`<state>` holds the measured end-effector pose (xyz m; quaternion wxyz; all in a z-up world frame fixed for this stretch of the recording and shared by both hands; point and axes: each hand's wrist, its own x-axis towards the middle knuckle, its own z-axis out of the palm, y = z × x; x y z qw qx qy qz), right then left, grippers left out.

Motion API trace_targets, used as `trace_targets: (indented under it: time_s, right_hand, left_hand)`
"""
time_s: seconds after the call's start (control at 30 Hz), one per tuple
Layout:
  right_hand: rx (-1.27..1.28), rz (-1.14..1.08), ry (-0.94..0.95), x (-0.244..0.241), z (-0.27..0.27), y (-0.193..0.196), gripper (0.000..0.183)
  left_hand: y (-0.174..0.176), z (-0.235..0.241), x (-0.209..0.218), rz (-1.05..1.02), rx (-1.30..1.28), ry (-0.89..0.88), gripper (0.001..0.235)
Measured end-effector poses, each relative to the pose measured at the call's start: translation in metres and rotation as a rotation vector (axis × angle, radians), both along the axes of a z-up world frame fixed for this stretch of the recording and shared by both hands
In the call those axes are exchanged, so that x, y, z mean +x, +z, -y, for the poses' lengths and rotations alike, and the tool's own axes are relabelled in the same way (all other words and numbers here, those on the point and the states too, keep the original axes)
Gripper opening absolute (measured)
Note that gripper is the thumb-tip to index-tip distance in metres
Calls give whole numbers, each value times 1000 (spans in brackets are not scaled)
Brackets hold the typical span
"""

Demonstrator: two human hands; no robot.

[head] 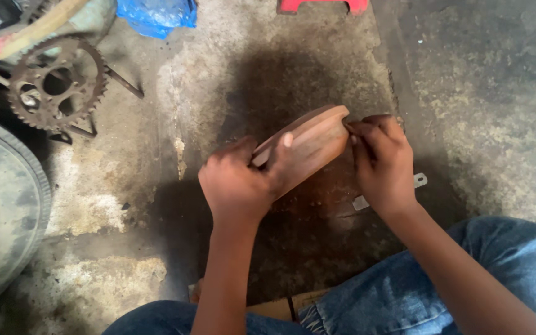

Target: The person scrubs a rusty metal brake drum with a green scouring pad, focusing on the edges and inner surfaces. They rotate the drum to access different areas and continue scrubbing the interior face.

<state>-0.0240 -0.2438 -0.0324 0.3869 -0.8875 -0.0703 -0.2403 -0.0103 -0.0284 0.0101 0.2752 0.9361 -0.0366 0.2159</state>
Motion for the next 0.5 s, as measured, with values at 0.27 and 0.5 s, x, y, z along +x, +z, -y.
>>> trace_targets:
  time_s: [0.27, 0.5]
  right_hand:
    - [-151, 334, 166, -12, 7, 12, 24]
    - [-153, 268, 43, 1, 17, 1, 27]
  left_hand:
    - [1, 13, -6, 30, 102, -65, 64]
    - [-1, 14, -5, -5, 117, -80, 61]
